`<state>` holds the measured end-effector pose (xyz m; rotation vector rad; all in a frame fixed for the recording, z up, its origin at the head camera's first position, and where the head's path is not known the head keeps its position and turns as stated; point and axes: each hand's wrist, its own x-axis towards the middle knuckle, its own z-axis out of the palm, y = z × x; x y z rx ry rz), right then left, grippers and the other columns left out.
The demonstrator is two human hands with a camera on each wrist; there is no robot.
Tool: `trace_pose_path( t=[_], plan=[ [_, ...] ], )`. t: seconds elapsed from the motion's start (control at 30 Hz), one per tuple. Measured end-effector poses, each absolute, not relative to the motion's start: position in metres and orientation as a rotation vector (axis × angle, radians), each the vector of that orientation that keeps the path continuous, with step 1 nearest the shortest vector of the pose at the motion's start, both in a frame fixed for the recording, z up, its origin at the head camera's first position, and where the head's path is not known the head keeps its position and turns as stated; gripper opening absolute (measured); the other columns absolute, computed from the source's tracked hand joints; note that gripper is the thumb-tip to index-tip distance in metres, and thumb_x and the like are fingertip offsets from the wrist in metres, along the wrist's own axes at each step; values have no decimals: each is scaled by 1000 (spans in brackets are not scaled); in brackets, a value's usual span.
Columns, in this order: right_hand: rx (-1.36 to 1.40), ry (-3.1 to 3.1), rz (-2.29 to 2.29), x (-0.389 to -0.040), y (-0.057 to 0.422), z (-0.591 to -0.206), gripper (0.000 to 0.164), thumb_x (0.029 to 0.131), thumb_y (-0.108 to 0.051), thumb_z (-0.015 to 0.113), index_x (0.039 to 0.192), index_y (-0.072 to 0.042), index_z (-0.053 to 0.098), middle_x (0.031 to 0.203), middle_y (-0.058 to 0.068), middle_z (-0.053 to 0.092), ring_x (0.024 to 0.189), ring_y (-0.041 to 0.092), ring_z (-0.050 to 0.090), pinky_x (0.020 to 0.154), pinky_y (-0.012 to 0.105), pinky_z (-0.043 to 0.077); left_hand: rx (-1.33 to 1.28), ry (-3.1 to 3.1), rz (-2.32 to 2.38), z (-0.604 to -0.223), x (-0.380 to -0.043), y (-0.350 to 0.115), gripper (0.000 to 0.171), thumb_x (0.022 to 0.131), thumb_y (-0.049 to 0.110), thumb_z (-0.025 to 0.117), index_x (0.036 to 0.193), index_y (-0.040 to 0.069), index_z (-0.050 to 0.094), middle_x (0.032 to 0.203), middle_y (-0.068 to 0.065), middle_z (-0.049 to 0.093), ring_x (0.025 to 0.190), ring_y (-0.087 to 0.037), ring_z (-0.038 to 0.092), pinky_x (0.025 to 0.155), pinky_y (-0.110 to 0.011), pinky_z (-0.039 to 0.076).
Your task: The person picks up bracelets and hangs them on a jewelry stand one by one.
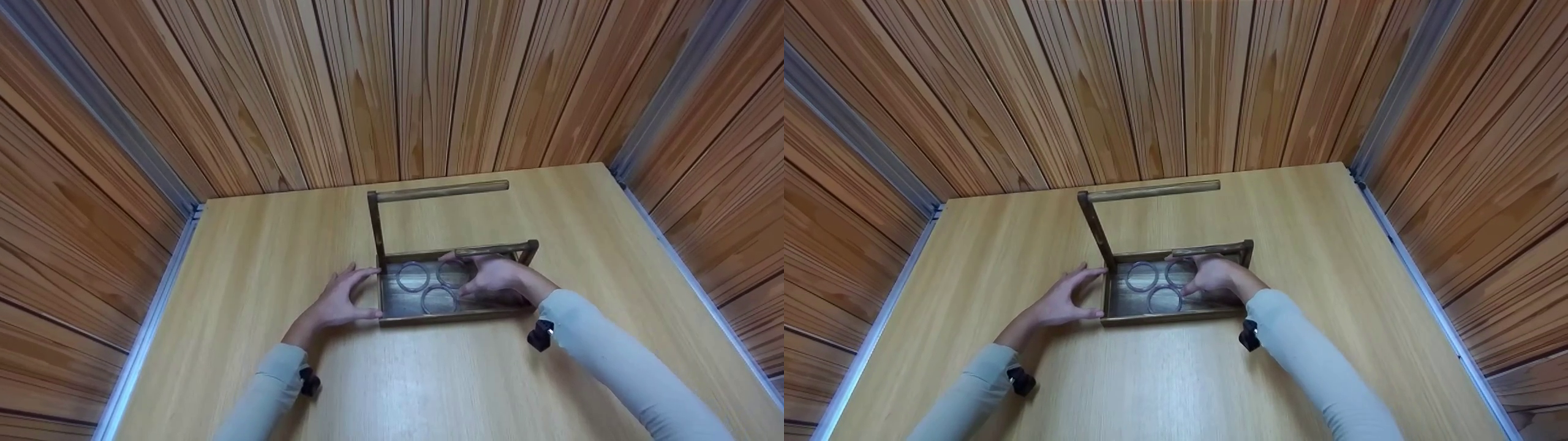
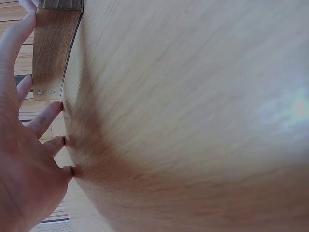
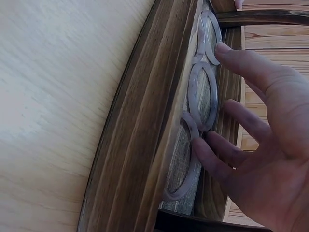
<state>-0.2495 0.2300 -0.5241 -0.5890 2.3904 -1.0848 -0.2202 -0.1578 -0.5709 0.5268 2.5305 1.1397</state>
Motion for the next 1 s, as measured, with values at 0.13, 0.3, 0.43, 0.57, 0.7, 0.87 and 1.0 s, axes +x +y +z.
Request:
trace_pose_path(
  t=[0.13, 0.3, 0.43, 0.57, 0.7, 0.87, 1.0],
  plan=[
    [-568, 2378, -1089, -251, 229, -525, 81, 88, -3, 87, 163, -12, 57, 172, 23, 53, 158, 46, 46, 137, 64, 32, 555, 2542, 1131, -572, -221, -158, 91, 89, 48, 94, 168, 33, 52, 183, -12, 42, 179, -47, 10, 144, -72, -5],
    [-559, 2383, -1102, -251, 228, -529, 77, 87, 1, 86, 159, -11, 61, 167, 21, 58, 147, 39, 50, 132, 55, 34, 582, 2550, 1137, -572, -222, -159, 90, 89, 46, 94, 167, 30, 53, 180, -13, 47, 178, -50, 12, 142, -76, -3],
    [-568, 2403, -1093, -251, 227, -531, 74, 85, 0, 88, 155, -10, 64, 163, 21, 63, 152, 40, 53, 137, 61, 35, 581, 2547, 1143, -572, -221, -159, 90, 89, 45, 94, 168, 30, 53, 180, -14, 46, 178, -51, 12, 142, -76, -3],
    [-563, 2411, -1072, -251, 225, -532, 73, 86, -4, 90, 154, -12, 65, 160, 20, 65, 151, 42, 54, 135, 64, 37, 586, 2546, 1146, -572, -221, -159, 89, 90, 45, 94, 168, 30, 53, 180, -14, 46, 178, -51, 12, 142, -76, -3],
    [-569, 2423, -1068, -251, 224, -532, 72, 86, -5, 90, 153, -12, 65, 158, 21, 65, 151, 44, 55, 134, 66, 38, 592, 2550, 1150, -571, -221, -158, 90, 90, 45, 94, 168, 30, 53, 180, -14, 47, 177, -51, 13, 142, -76, -3],
    [-621, 2456, -1064, -250, 225, -533, 71, 83, 2, 87, 151, -7, 67, 154, 22, 66, 149, 47, 58, 131, 66, 43, 587, 2549, 1149, -571, -221, -158, 90, 90, 46, 94, 168, 31, 52, 181, -14, 46, 177, -51, 13, 143, -75, -3],
    [-680, 2514, -1037, -249, 225, -535, 67, 82, 4, 86, 147, -6, 71, 149, 21, 67, 146, 45, 61, 128, 64, 47, 576, 2550, 1147, -573, -221, -158, 90, 90, 45, 94, 168, 33, 52, 182, -14, 44, 177, -51, 12, 143, -75, -3]
  ],
)
